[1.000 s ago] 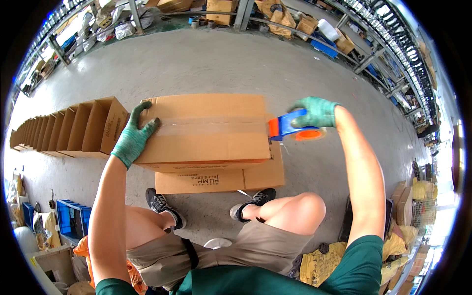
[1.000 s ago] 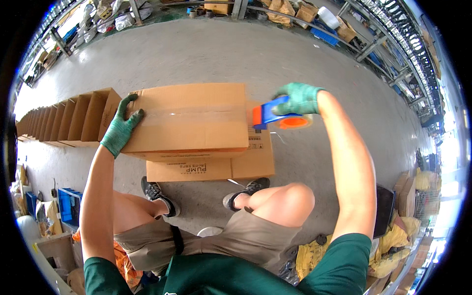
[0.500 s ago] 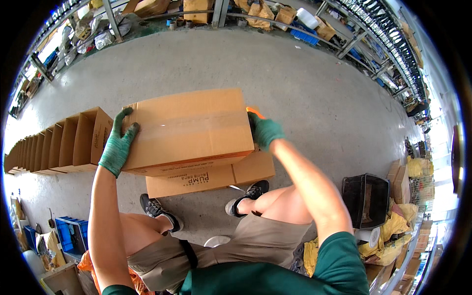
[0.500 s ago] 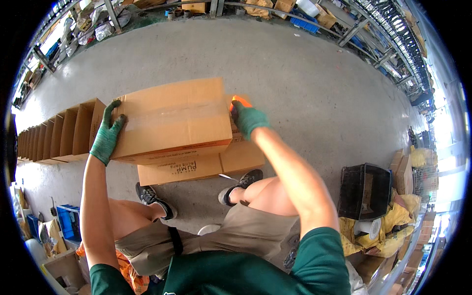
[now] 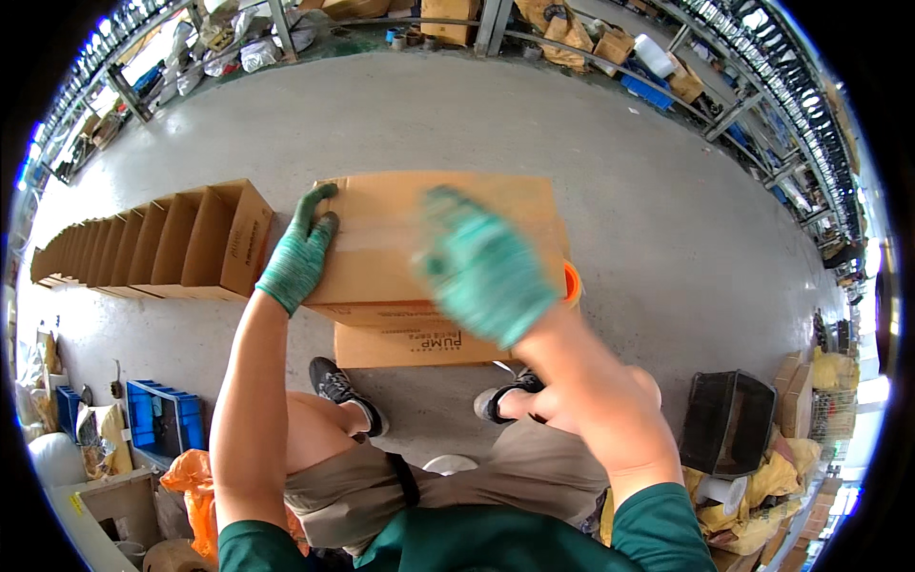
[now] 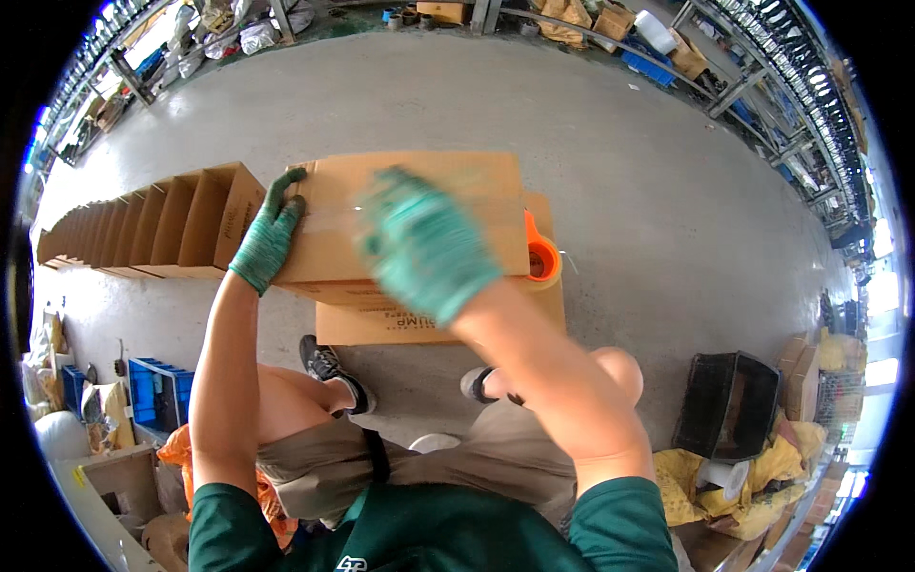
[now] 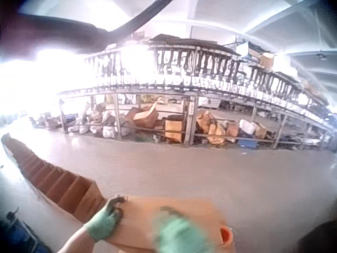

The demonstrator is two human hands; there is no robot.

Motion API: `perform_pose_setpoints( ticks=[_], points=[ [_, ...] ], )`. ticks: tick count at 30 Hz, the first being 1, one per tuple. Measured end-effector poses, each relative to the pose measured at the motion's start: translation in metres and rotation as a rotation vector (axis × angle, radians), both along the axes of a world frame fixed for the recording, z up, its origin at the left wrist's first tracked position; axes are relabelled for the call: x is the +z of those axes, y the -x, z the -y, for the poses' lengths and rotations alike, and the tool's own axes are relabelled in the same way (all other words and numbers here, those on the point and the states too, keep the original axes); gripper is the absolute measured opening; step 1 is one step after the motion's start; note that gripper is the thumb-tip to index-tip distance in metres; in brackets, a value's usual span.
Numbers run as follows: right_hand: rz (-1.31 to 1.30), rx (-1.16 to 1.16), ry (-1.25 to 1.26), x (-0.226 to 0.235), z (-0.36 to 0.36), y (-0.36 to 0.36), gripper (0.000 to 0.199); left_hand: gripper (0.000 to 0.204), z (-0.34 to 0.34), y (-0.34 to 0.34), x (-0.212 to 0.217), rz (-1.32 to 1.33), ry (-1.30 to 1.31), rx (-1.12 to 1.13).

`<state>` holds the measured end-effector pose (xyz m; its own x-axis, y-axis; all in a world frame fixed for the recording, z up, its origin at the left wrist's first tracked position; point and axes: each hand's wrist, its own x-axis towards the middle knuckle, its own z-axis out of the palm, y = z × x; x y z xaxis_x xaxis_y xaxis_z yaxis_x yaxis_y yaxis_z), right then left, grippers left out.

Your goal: The person sits on the floor in a warehouse and repeatedly tapes cardboard boxes. They pick up a box, fold the flaps, and use a handheld tape dispenser to seal the top seam. After sealing, they place the box on a growing stack and retrieve another box to repeat the process.

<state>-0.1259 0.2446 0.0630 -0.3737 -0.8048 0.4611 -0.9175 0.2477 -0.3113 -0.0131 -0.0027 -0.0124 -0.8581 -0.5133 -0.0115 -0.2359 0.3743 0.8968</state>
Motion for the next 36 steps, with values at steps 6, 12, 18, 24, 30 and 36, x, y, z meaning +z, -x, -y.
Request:
perform_pose_setpoints(
  ticks=[6,12,18,24,30,36],
  points=[
    [-0.16,-0.129,-0.271,-0.049,0.021,-0.021,0.07,0.045,-0.009,0.005,0.004,-0.021,0.01,-0.011],
    [0.109,-0.528,-0.224,-0.069,-0.086,0.044,0.058,0.056,-0.012,0.007,0.002,0.02,-0.275,0.128],
    [0.51,-0.597,-0.022,-0.055,-0.08,0.038,0.057,0.056,0.012,-0.008,-0.034,-0.025,-0.771,0.26],
    [1.127,-0.451,0.191,-0.085,-0.126,0.084,0.064,0.063,-0.005,-0.003,-0.016,-0.078,-1.017,0.201],
    [0.946,0.052,0.323,-0.048,-0.147,0.084,0.064,0.073,0.028,-0.034,0.038,-0.59,-1.085,0.23],
    [0.885,0.145,0.27,-0.064,-0.132,0.075,0.052,0.088,0.049,-0.069,0.064,0.058,-1.062,0.138]
  ],
)
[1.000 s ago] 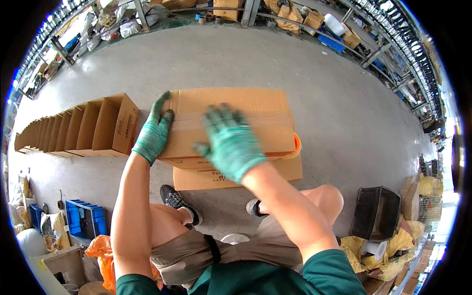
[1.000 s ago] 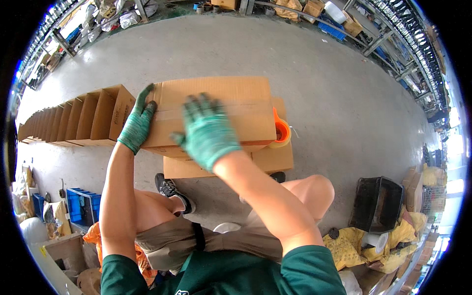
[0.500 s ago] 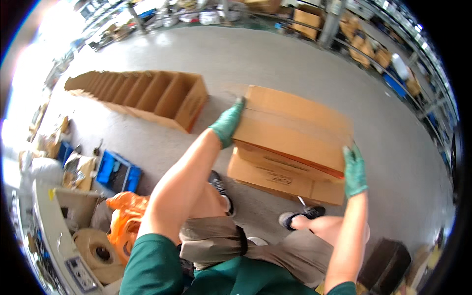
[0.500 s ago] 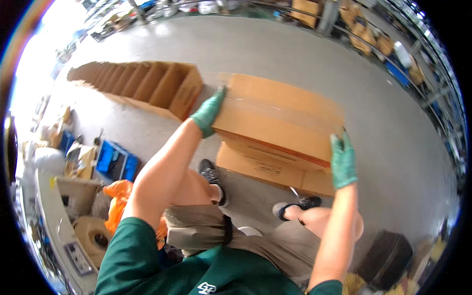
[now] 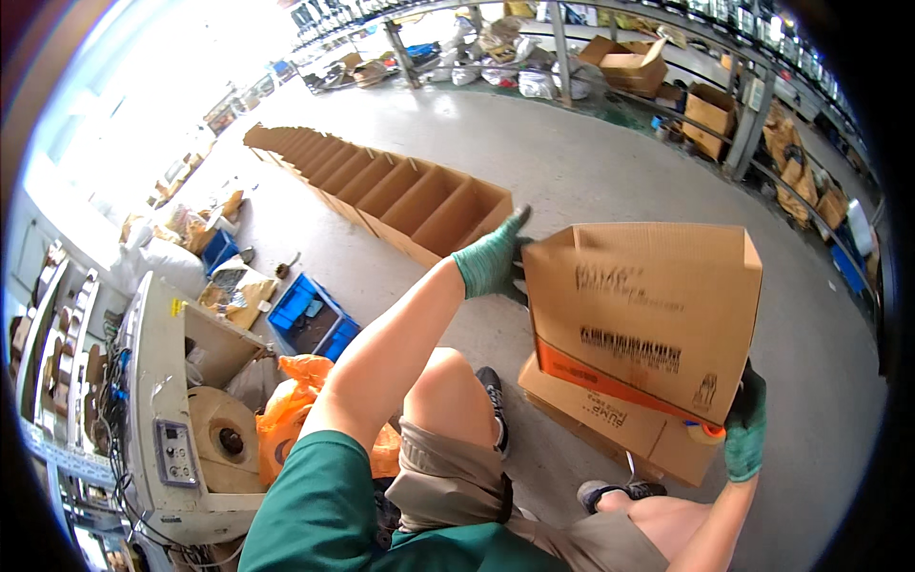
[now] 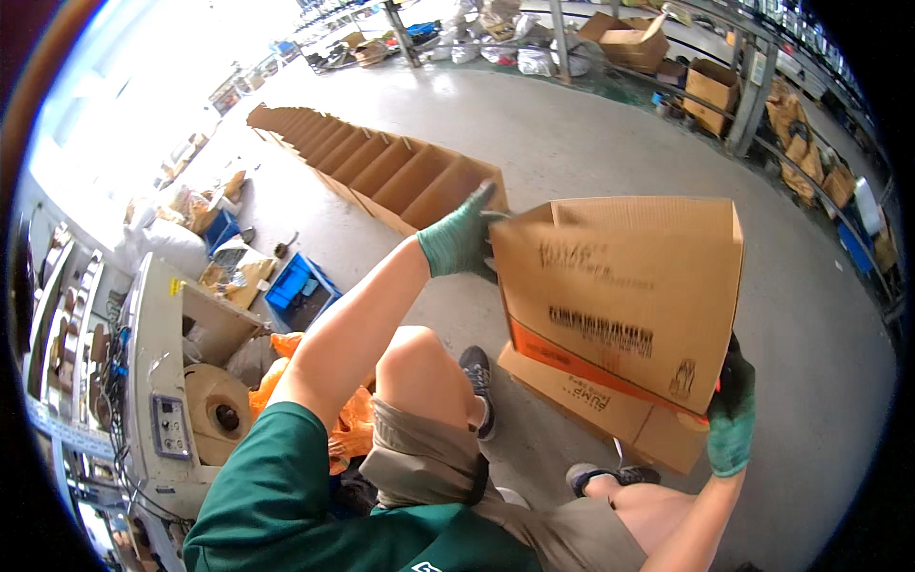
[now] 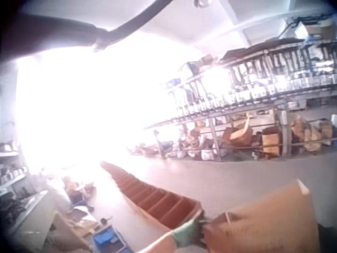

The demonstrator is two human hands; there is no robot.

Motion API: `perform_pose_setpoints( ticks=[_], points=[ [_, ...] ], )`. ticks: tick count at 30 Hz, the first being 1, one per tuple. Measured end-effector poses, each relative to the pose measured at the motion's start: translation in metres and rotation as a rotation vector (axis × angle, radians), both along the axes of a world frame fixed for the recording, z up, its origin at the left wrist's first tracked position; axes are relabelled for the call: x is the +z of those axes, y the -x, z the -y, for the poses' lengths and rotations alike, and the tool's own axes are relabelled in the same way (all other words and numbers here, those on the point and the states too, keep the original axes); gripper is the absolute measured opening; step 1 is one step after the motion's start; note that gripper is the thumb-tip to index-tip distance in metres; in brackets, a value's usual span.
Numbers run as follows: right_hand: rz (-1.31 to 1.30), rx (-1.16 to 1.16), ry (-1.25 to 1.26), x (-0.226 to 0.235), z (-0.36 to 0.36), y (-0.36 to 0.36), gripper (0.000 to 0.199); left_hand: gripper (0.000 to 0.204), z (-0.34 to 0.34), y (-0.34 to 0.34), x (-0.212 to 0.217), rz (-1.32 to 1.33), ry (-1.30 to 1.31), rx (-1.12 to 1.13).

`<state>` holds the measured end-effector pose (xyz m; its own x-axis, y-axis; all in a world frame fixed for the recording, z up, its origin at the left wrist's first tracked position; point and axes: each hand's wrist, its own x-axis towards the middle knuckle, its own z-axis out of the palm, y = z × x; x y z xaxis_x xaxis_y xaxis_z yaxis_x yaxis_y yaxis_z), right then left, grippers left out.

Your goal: The person sits on the floor in a warehouse and repeatedly tapes cardboard boxes. They pick up a box, fold the flaps, and use a handheld tape dispenser to seal the top seam. After sealing, they place the box on a growing stack and retrieve another box to repeat the process.

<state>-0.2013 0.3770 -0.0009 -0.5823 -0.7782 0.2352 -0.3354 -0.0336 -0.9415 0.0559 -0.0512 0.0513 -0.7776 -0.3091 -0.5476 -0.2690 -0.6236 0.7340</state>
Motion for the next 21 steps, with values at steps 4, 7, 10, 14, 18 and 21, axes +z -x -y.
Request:
perform_pose_setpoints(
  ticks=[4,7,10,14,18,21],
  points=[
    [0.022,0.137,0.22,0.009,0.021,-0.003,0.041,0.066,0.014,-0.021,-0.006,0.318,0.409,-0.285],
    [0.02,0.045,0.267,0.02,0.039,-0.005,0.05,0.048,0.053,-0.051,-0.024,0.233,0.483,-0.084],
    [0.206,0.102,0.369,0.022,0.045,-0.008,0.052,0.033,0.095,-0.09,-0.077,0.146,0.498,0.096],
    [0.24,-0.023,0.207,0.004,0.026,0.0,0.045,0.035,0.1,-0.063,-0.095,0.3,0.14,0.469],
    [0.236,-0.104,0.056,-0.018,0.014,0.003,0.039,0.034,0.11,-0.043,-0.172,0.357,0.125,0.495],
    [0.248,-0.148,-0.037,-0.023,0.021,-0.004,0.034,0.032,0.113,-0.035,-0.258,0.404,-0.006,0.679]
  ],
)
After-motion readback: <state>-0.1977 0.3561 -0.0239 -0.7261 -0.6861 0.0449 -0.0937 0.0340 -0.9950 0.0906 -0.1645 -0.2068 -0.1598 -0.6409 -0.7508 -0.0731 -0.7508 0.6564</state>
